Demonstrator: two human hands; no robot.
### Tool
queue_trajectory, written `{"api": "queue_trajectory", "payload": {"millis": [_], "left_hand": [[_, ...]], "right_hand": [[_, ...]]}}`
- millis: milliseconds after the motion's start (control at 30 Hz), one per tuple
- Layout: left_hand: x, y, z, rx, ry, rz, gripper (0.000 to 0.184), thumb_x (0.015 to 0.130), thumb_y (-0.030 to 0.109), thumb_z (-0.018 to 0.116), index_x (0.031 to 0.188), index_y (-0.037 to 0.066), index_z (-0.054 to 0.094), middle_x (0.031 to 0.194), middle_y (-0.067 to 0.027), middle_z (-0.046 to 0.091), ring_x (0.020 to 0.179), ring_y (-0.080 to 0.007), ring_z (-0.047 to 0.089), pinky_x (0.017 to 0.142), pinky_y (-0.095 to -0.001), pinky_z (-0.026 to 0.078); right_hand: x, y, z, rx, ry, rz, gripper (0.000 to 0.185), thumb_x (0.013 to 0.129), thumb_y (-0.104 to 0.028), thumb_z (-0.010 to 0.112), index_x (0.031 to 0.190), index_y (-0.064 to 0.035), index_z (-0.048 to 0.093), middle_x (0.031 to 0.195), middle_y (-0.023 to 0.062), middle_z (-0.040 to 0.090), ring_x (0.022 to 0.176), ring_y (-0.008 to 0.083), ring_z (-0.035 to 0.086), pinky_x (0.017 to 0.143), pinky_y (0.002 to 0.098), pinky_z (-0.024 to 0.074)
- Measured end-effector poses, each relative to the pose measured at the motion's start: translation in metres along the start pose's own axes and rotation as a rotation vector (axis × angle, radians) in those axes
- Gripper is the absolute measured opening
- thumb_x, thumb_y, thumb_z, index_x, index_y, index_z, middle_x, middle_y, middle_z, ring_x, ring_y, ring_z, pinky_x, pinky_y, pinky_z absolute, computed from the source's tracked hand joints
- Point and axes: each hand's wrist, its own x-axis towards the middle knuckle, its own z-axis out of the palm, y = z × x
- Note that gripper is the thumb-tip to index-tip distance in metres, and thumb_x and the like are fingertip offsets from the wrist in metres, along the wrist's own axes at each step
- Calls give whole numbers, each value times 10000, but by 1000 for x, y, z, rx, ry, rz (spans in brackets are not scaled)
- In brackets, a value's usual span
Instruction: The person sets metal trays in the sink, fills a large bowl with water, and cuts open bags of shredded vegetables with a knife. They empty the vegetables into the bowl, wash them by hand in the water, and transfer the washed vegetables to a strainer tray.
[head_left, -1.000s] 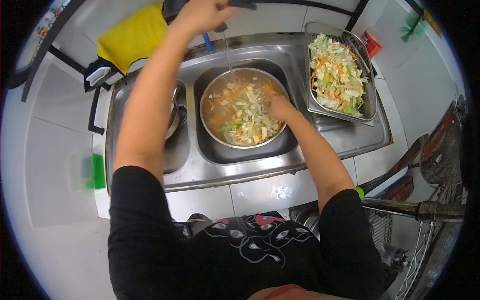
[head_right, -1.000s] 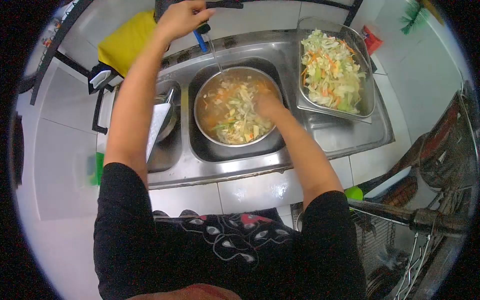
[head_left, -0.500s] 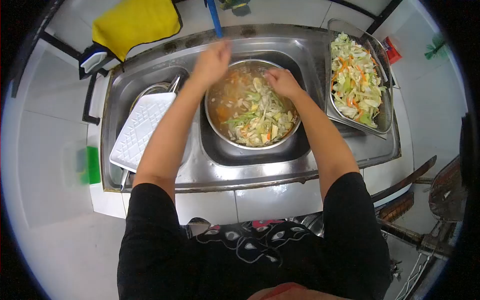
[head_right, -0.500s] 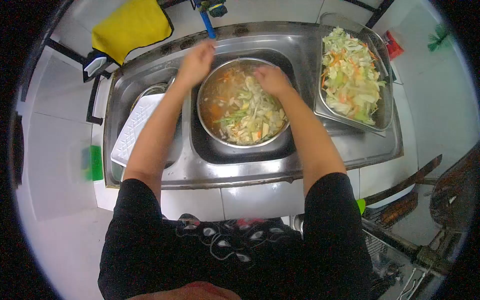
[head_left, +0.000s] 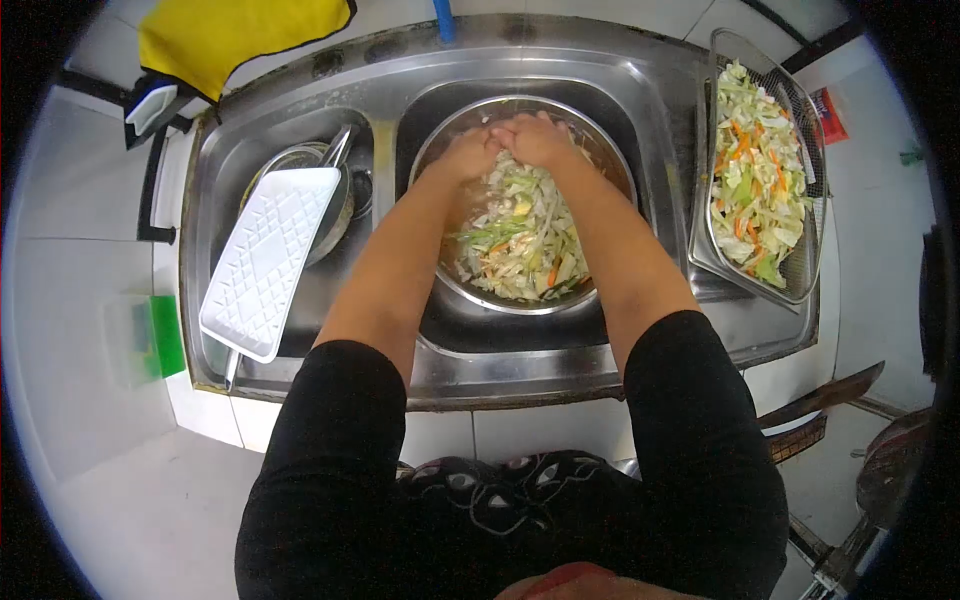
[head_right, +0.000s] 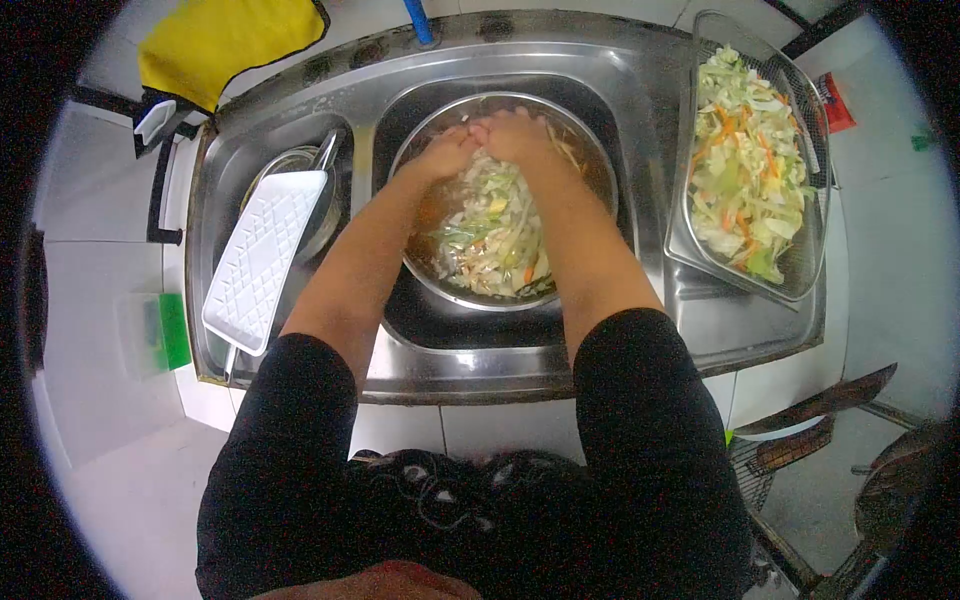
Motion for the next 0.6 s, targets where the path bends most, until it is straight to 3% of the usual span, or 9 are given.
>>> {"api": "queue_trajectory", "payload": {"millis": [67, 167, 233, 267, 367, 467, 600], "left_hand": [[6, -4, 10, 47, 24, -36, 527, 897, 454, 282, 1224, 84, 467, 1150, -222, 509, 1100, -325, 473, 875, -399, 402], [-29, 55, -24, -529, -277, -426, 497, 883, 418, 346, 1284, 130, 407, 1275, -169, 429, 1110, -306, 467, 856, -414, 437], [-10, 20, 11, -540, -325, -418, 540, 875, 461, 350, 1296, 125, 390, 1277, -161, 423, 1105, -298, 465, 852, -409, 436], [-3, 9, 23, -544, -348, -413, 562, 871, 482, 352, 1301, 122, 382, 1278, -156, 420, 1102, -294, 463, 850, -407, 435], [-44, 64, -5, -689, -387, -631, 604, 860, 502, 366, 1326, 118, 347, 1311, -165, 387, 1138, -317, 436, 888, -427, 407], [-37, 46, 14, -638, -477, -529, 622, 853, 513, 374, 1345, 137, 316, 1322, -161, 377, 1164, -328, 415, 929, -431, 371], [-59, 69, 9, -503, -510, -506, 743, 807, 643, 340, 1316, 102, 356, 1323, -174, 371, 1155, -314, 423, 926, -454, 358]], "right_hand": [[3, 1, 0, 5, -85, 79, 472, 879, -533, 264, 1244, -307, 460, 1343, 51, 377, 1275, 327, 255, 990, 595, 186], [6, 8, 5, 3, -215, 194, 535, 856, -604, 227, 1268, -329, 431, 1399, 60, 292, 1318, 320, 160, 1015, 578, 139], [4, 14, 10, -12, -302, 262, 603, 832, -645, 228, 1299, -305, 397, 1427, 73, 229, 1335, 309, 110, 1025, 564, 124], [-1, 15, 9, -21, -312, 278, 630, 825, -651, 238, 1307, -274, 389, 1426, 84, 228, 1333, 310, 118, 1029, 554, 125], [-28, 9, -3, -6, -381, 329, 703, 815, -659, 256, 1325, -189, 367, 1422, 114, 227, 1326, 313, 148, 1042, 514, 135], [-48, 0, -26, 126, -505, 311, 733, 820, -652, 252, 1329, -135, 354, 1415, 130, 236, 1314, 309, 191, 1055, 449, 161], [-57, 23, -5, 252, -557, 204, 724, 828, -634, 270, 1323, -114, 358, 1406, 136, 254, 1299, 293, 235, 1057, 394, 190]]}}
